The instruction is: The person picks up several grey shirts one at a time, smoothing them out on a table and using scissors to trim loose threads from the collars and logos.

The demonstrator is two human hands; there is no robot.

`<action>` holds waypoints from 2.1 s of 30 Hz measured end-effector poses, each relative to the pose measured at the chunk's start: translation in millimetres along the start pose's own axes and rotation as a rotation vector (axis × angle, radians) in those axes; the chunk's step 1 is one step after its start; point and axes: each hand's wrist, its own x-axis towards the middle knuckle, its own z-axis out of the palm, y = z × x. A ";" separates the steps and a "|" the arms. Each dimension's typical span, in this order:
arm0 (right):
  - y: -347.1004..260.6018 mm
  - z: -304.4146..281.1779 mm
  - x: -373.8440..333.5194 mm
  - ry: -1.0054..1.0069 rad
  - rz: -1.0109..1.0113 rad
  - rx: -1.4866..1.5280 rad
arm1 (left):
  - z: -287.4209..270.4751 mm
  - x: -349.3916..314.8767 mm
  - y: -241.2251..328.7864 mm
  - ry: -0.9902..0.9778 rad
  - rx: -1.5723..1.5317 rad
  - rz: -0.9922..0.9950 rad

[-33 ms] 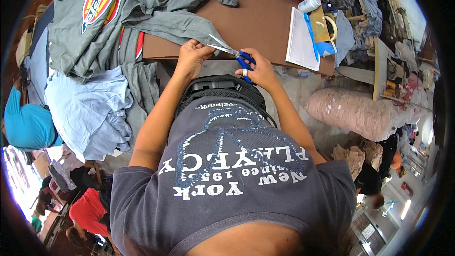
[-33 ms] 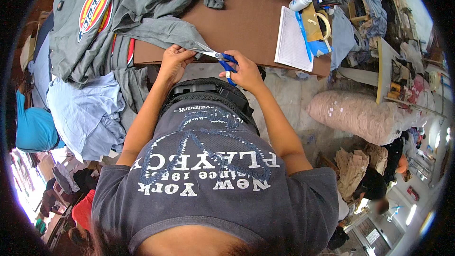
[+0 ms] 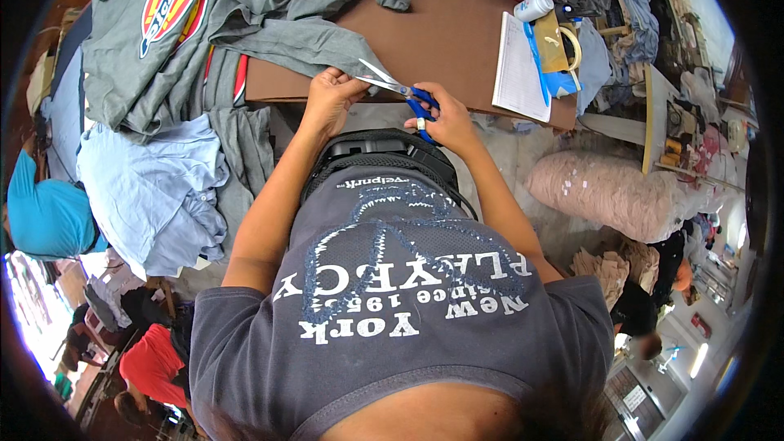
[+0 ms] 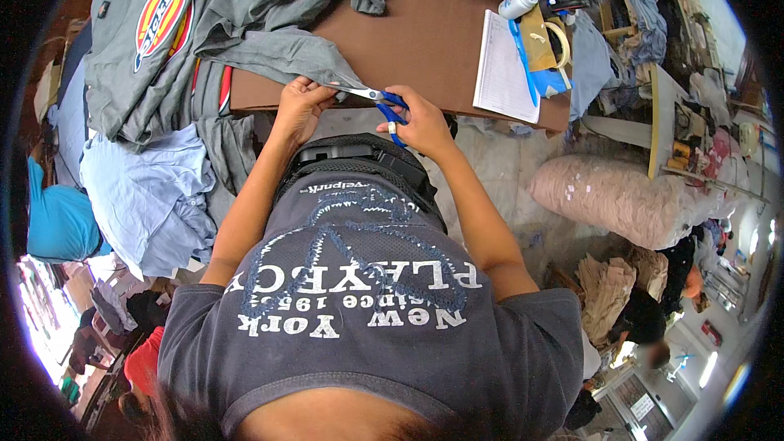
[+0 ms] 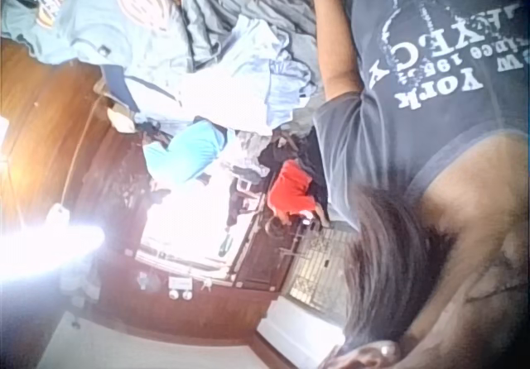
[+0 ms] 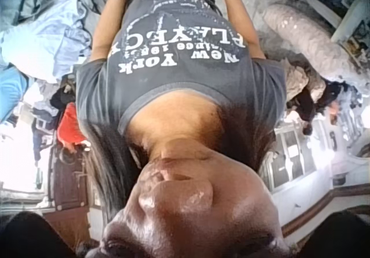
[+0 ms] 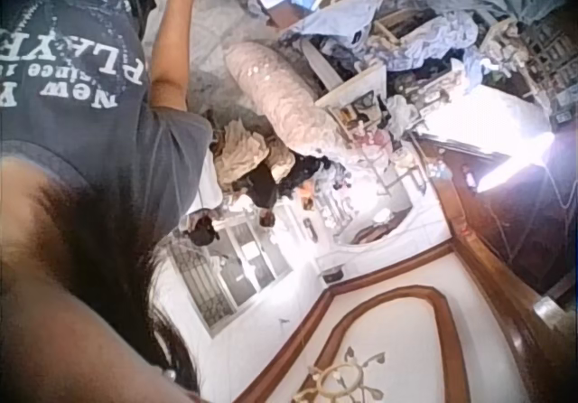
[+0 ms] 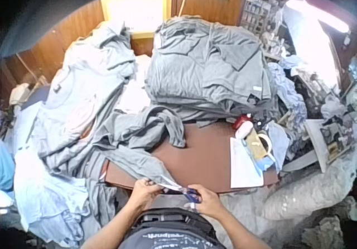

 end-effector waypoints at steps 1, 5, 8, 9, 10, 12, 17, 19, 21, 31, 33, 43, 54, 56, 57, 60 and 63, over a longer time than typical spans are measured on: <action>1.2 0.7 0.5 0.002 -0.011 -0.022 | 0.7 0.5 -0.3 0.004 -0.005 0.000; 2.6 2.2 2.2 0.011 -0.039 -0.082 | 4.2 -0.5 1.0 0.001 -0.040 -0.018; 3.3 2.9 0.7 0.039 -0.042 -0.079 | 5.3 0.3 0.1 -0.013 -0.041 -0.009; 4.4 3.5 -0.2 0.052 -0.042 -0.073 | 5.6 0.8 -0.4 -0.013 -0.040 -0.010; 5.3 4.1 -1.0 0.059 -0.038 -0.079 | 5.8 1.3 -1.0 -0.014 -0.040 -0.012; 6.8 5.0 -2.2 0.074 -0.031 -0.091 | 5.7 2.6 -2.3 -0.016 -0.040 -0.015; 3.2 4.6 -4.9 0.085 -0.049 -0.130 | 4.9 3.7 -4.4 -0.011 -0.053 -0.016; 3.7 3.1 -6.4 0.086 -0.025 -0.148 | 5.4 3.9 -2.4 -0.018 -0.068 -0.033; 3.8 1.2 -9.1 0.070 0.039 -0.165 | 2.9 4.9 -1.9 -0.007 -0.084 -0.046; 4.8 8.5 -0.2 0.062 -0.004 -0.122 | -1.4 5.3 -5.8 0.014 -0.027 0.004; 2.5 9.9 4.8 0.059 -0.015 -0.104 | -0.2 4.8 -5.9 0.008 -0.027 0.011; 9.4 6.6 3.2 0.049 -0.011 -0.147 | -2.3 5.3 -5.6 0.036 -0.111 -0.020; -1.7 9.9 15.9 0.062 -0.073 -0.178 | -5.8 5.8 -6.7 0.077 -0.032 0.105; -3.5 9.8 20.4 0.025 -0.065 -0.182 | -5.4 5.4 -6.4 0.075 -0.015 0.117; -4.0 9.7 21.9 0.007 -0.061 -0.184 | -5.9 5.7 -6.8 0.076 -0.017 0.119; -0.6 10.8 23.1 0.037 -0.119 -0.135 | -7.5 6.8 -7.7 0.078 -0.026 0.116; -0.2 6.7 19.8 0.023 -0.097 -0.131 | -7.3 6.9 -4.8 0.090 -0.069 0.093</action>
